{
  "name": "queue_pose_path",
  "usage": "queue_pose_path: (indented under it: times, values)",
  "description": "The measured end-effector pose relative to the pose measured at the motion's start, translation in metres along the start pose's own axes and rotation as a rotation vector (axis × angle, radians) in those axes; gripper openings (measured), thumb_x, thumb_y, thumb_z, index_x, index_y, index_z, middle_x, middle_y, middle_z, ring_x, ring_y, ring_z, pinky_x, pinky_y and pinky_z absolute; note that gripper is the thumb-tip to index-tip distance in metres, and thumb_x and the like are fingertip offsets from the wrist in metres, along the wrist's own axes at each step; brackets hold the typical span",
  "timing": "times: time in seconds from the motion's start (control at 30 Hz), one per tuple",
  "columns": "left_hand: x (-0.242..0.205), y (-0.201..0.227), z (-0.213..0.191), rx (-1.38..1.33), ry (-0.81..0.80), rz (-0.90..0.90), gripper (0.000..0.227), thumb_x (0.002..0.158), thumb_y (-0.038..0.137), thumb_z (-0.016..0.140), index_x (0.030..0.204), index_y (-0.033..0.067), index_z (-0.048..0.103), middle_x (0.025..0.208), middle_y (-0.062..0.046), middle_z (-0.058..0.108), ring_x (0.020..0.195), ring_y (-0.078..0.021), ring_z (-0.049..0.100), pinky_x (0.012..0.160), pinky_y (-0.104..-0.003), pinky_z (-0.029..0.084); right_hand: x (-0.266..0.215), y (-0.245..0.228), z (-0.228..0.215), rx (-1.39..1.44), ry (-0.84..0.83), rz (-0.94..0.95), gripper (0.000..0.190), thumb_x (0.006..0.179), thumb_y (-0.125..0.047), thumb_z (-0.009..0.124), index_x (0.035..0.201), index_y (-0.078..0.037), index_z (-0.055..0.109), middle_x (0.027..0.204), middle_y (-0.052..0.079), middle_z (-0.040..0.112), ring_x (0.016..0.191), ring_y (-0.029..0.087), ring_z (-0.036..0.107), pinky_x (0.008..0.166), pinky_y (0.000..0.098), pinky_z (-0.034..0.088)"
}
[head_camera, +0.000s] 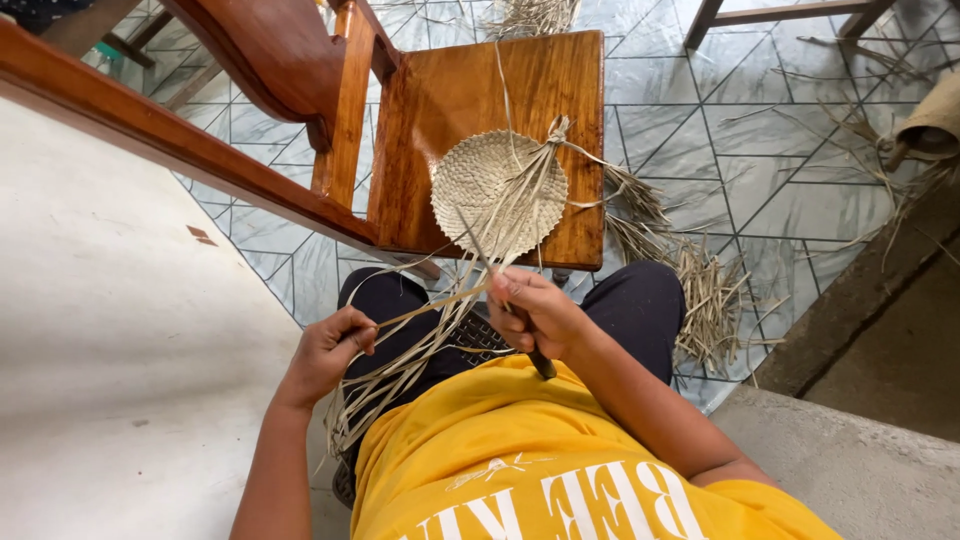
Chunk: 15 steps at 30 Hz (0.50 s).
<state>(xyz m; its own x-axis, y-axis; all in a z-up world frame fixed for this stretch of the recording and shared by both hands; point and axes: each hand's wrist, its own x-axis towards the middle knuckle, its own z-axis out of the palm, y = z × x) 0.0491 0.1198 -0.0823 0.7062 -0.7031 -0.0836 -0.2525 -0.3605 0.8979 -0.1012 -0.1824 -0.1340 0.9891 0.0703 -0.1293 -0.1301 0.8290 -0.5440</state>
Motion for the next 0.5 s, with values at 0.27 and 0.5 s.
queue_pose_path:
  times: [0.27,0.5]
  values:
    - [-0.008,-0.031,-0.028,0.034,0.062,-0.074,0.011,0.099,0.008,0.072,0.089,0.0082,0.076,0.061,-0.007,0.073,0.059,-0.0127,0.059,0.066,-0.033,0.053,-0.005,-0.037,-0.037,-0.021,0.072,-0.054,0.03,0.107,-0.04,0.057,0.094,-0.015,0.048,0.052,-0.001,0.035,0.028,0.011,0.04,0.027,0.0259,0.041]
    - [-0.016,-0.041,-0.047,0.177,0.212,-0.193,0.007,0.098,0.011,0.074,0.092,0.0102,0.076,0.063,-0.007,0.074,0.054,-0.0168,0.062,0.067,-0.032,0.053,-0.026,-0.102,-0.046,-0.082,0.129,-0.272,0.036,0.111,-0.047,0.05,0.093,-0.016,0.048,0.053,-0.003,0.033,0.031,0.009,0.041,0.028,0.0236,0.04]
